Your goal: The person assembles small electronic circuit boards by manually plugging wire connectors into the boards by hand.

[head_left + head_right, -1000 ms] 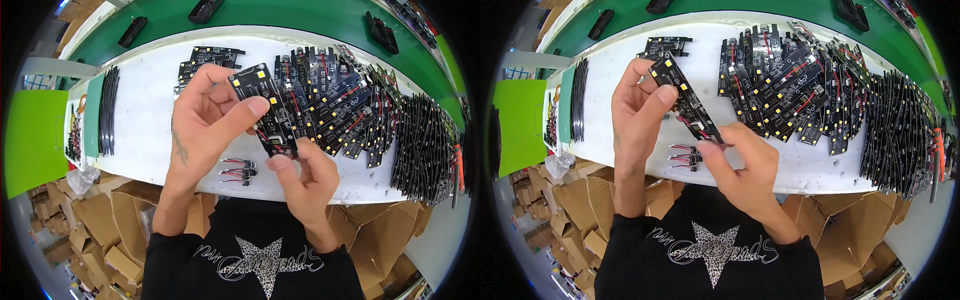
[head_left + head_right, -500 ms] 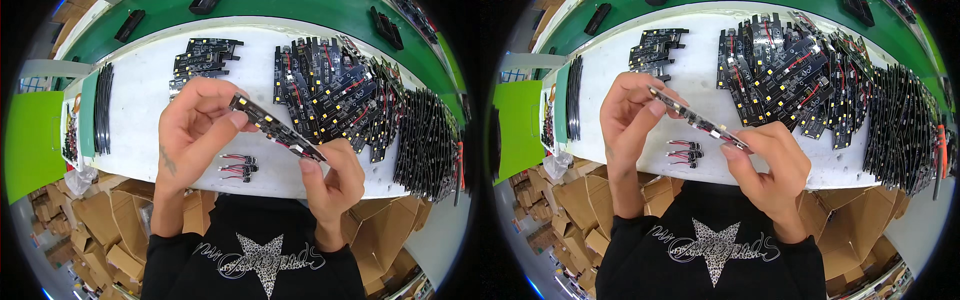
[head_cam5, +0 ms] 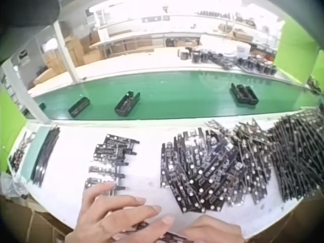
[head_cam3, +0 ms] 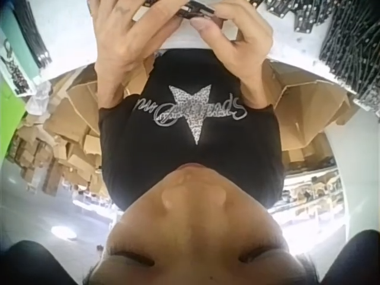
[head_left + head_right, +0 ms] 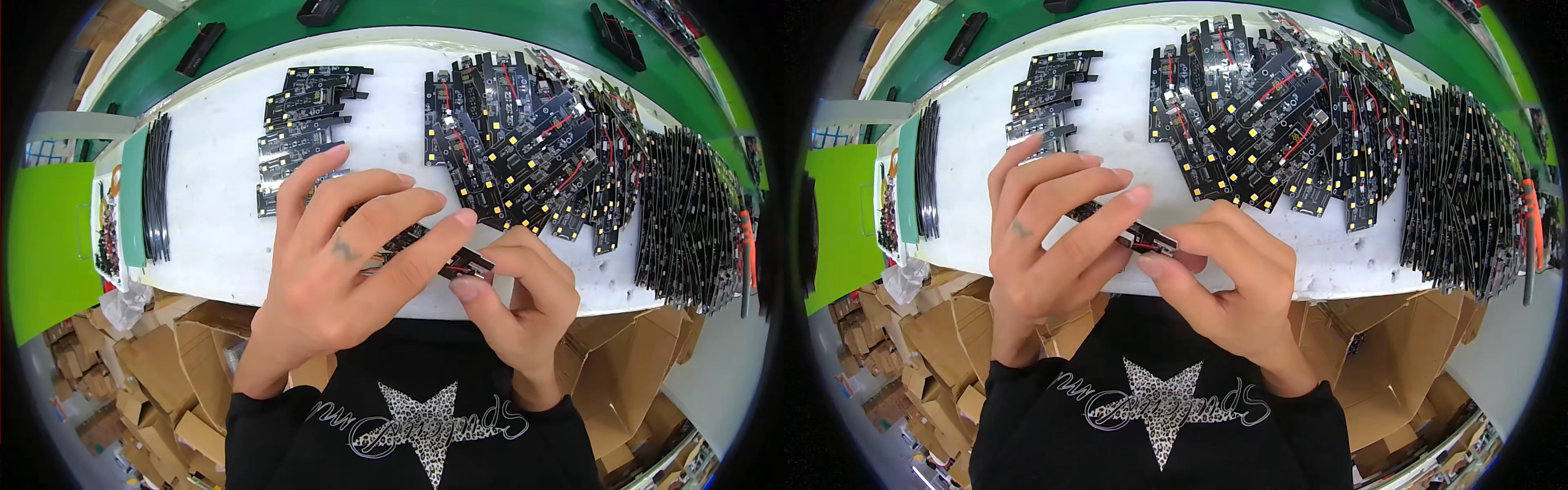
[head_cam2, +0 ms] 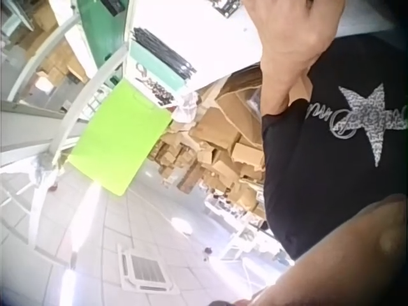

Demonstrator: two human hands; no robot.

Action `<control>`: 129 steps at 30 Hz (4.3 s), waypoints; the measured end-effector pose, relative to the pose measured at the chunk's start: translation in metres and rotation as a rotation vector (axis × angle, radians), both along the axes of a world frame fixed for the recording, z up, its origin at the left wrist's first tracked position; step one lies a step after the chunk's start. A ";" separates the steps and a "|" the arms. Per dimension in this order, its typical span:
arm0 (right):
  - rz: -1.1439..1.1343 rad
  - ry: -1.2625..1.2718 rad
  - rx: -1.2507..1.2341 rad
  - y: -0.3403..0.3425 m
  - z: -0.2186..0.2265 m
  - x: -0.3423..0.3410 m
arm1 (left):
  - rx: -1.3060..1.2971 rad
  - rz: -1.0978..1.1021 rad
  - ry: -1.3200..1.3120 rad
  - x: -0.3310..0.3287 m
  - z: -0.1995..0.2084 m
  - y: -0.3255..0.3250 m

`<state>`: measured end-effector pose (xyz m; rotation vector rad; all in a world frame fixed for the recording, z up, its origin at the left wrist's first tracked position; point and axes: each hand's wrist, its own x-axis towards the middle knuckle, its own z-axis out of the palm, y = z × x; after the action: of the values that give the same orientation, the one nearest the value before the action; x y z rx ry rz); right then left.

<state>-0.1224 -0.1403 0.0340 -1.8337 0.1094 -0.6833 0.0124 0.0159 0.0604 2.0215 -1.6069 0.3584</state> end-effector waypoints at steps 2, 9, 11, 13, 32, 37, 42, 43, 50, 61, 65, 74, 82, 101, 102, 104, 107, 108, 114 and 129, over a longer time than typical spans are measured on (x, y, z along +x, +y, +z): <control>0.041 0.020 0.029 -0.003 0.000 0.000 | -0.008 -0.010 0.040 -0.002 0.002 -0.001; 0.063 0.032 0.034 -0.005 -0.001 0.000 | -0.020 -0.091 0.104 -0.004 0.005 -0.008; 0.063 0.035 0.047 -0.005 -0.002 -0.001 | -0.050 -0.148 0.213 -0.002 -0.002 -0.007; 0.081 0.049 0.077 -0.005 -0.002 -0.001 | -0.053 -0.149 0.267 -0.002 -0.005 -0.006; 0.092 0.195 0.308 -0.005 -0.016 -0.010 | 0.012 0.065 0.525 0.031 0.007 0.044; 0.072 0.143 -0.160 0.026 -0.020 0.008 | -0.018 0.268 0.490 0.052 0.003 0.070; 0.082 0.101 -0.357 0.042 -0.032 0.023 | -0.006 0.312 0.475 0.056 0.000 0.076; 0.072 0.125 -0.378 0.042 -0.033 0.023 | 0.004 0.312 0.490 0.057 -0.002 0.073; 0.015 0.130 -0.346 0.025 -0.028 0.011 | 0.107 0.223 0.321 0.075 -0.008 0.046; 0.013 0.088 -0.272 0.022 -0.033 0.009 | 0.052 0.015 0.222 0.055 -0.008 -0.057; 0.017 0.032 -0.269 0.022 -0.034 0.010 | -0.225 -0.051 0.289 0.081 -0.034 -0.109; -0.010 -0.033 -0.146 0.020 -0.032 0.008 | -0.750 -1.122 0.969 0.117 -0.016 -0.134; -0.173 -0.048 0.197 0.006 -0.009 0.006 | -0.199 -0.477 0.771 0.060 0.042 -0.043; 0.150 0.075 0.613 -0.009 -0.006 0.001 | -0.085 -0.166 0.299 0.018 0.005 -0.015; 0.152 0.077 0.615 -0.011 -0.006 0.002 | -0.048 -0.178 0.288 0.017 0.006 -0.013; 0.188 0.057 0.361 -0.015 -0.008 0.005 | -0.055 -0.194 0.282 0.013 0.000 -0.011; 0.169 0.073 0.217 -0.017 -0.005 0.008 | -0.079 -0.203 0.253 0.008 -0.001 -0.011; 0.159 0.086 0.175 -0.017 -0.005 0.008 | -0.062 -0.216 0.252 0.007 0.001 -0.010; 0.174 0.114 0.206 -0.014 -0.002 0.007 | -0.035 -0.215 0.315 0.000 0.003 -0.006; 0.416 0.171 0.820 0.000 -0.014 -0.006 | -0.016 -0.283 0.594 0.003 0.004 0.009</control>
<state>-0.1287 -0.1402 0.0201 -1.0642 0.0967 -0.1351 0.0159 0.0244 0.0642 1.6376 -1.4561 -0.3084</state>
